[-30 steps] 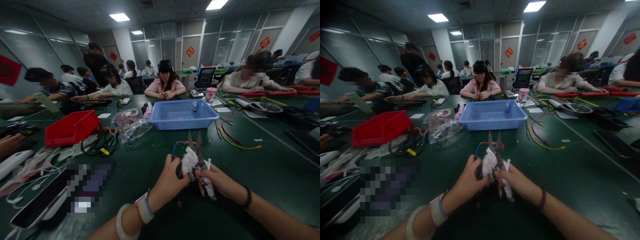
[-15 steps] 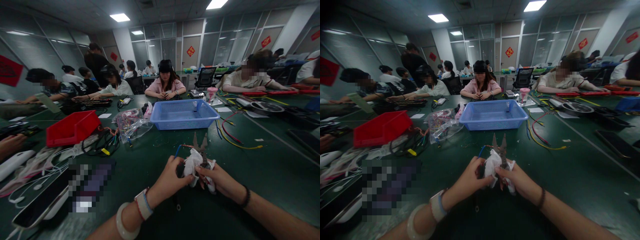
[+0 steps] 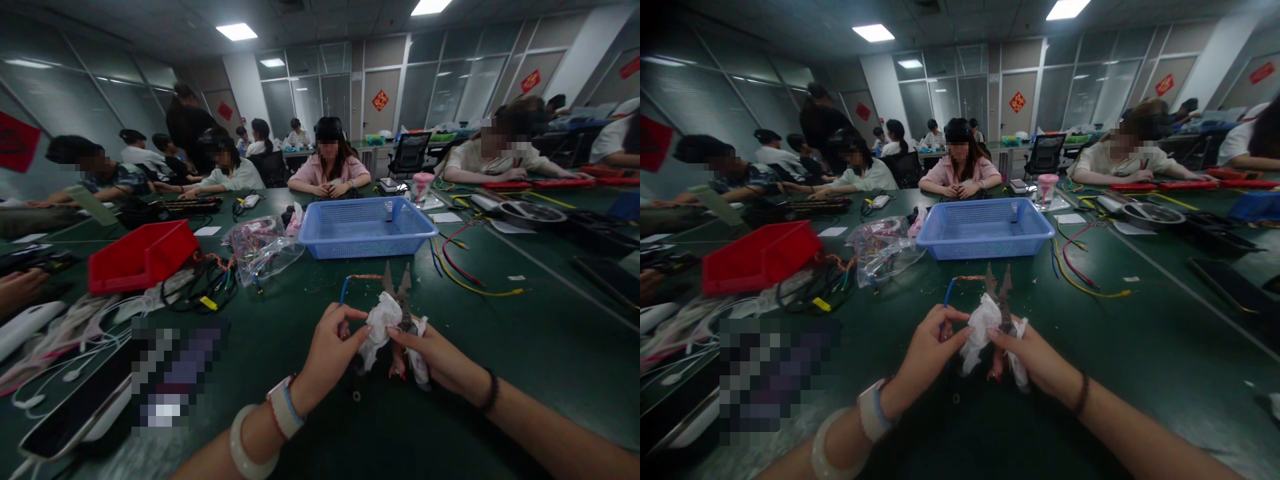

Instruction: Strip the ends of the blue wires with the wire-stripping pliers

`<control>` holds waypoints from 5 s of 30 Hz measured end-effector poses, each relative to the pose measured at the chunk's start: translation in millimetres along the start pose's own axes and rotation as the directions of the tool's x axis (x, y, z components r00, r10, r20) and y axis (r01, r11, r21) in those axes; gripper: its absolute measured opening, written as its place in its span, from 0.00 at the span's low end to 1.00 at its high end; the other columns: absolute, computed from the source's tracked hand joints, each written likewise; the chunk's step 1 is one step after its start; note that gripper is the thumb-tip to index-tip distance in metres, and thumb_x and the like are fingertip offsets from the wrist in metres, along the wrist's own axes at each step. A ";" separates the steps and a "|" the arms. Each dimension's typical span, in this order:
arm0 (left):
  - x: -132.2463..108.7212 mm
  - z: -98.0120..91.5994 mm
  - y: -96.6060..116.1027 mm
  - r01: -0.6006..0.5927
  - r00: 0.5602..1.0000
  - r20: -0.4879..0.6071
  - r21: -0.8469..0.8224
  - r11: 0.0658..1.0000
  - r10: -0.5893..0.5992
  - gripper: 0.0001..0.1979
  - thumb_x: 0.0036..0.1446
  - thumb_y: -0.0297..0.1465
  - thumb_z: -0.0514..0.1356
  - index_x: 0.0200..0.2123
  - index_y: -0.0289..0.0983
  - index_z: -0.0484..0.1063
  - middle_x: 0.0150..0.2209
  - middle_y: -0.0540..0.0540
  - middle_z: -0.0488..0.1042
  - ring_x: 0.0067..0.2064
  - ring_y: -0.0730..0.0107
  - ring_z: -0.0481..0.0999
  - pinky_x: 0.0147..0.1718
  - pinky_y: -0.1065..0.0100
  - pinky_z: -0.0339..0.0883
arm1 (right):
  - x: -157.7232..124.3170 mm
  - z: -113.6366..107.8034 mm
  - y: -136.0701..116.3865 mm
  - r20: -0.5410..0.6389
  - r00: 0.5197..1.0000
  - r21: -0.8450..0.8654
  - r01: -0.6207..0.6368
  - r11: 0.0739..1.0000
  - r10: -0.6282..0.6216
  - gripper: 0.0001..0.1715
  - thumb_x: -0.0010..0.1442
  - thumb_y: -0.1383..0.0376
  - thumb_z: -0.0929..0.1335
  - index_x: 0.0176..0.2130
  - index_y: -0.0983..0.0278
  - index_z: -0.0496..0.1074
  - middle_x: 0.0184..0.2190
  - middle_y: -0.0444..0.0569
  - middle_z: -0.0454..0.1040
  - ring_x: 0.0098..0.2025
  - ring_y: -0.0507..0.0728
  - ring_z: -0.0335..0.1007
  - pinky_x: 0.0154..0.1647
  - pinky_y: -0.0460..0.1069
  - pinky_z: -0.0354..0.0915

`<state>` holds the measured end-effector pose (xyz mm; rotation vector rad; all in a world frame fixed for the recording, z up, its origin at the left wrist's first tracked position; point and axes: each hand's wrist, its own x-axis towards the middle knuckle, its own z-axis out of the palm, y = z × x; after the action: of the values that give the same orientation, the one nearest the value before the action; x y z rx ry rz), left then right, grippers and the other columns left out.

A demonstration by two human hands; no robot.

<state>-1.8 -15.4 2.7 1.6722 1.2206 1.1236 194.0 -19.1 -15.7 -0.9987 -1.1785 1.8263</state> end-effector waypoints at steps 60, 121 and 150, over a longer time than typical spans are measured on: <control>2.3 5.4 -3.5 0.478 0.827 0.472 -0.305 0.824 -0.305 0.12 0.49 0.32 0.64 0.37 0.34 0.68 0.37 0.47 0.71 0.37 0.70 0.69 0.36 0.70 0.60 | -5.4 2.5 -4.1 0.013 0.998 -0.163 0.065 0.984 -0.064 0.29 0.51 0.55 0.73 0.51 0.62 0.72 0.38 0.50 0.76 0.39 0.56 0.71 0.44 0.53 0.68; 2.8 2.3 5.6 0.142 0.921 0.350 0.108 0.984 -0.171 0.10 0.53 0.36 0.62 0.35 0.36 0.76 0.34 0.49 0.65 0.31 0.71 0.63 0.31 0.70 0.56 | -1.6 -0.8 -13.8 -0.152 0.988 0.085 0.025 0.996 -0.012 0.27 0.50 0.59 0.74 0.50 0.59 0.73 0.43 0.49 0.77 0.41 0.55 0.74 0.43 0.49 0.70; 8.8 0.9 -10.7 0.294 0.903 0.350 -0.075 0.953 -0.251 0.18 0.54 0.39 0.62 0.44 0.33 0.74 0.33 0.46 0.73 0.30 0.71 0.68 0.29 0.71 0.60 | 5.2 -5.1 -6.1 -0.148 0.982 0.025 0.121 0.992 -0.116 0.26 0.44 0.65 0.76 0.45 0.60 0.73 0.41 0.47 0.77 0.44 0.57 0.73 0.51 0.52 0.66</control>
<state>-2.7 -4.3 -5.6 1.4686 1.0959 0.6932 197.4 -10.8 -12.5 -1.0039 -1.0906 1.6462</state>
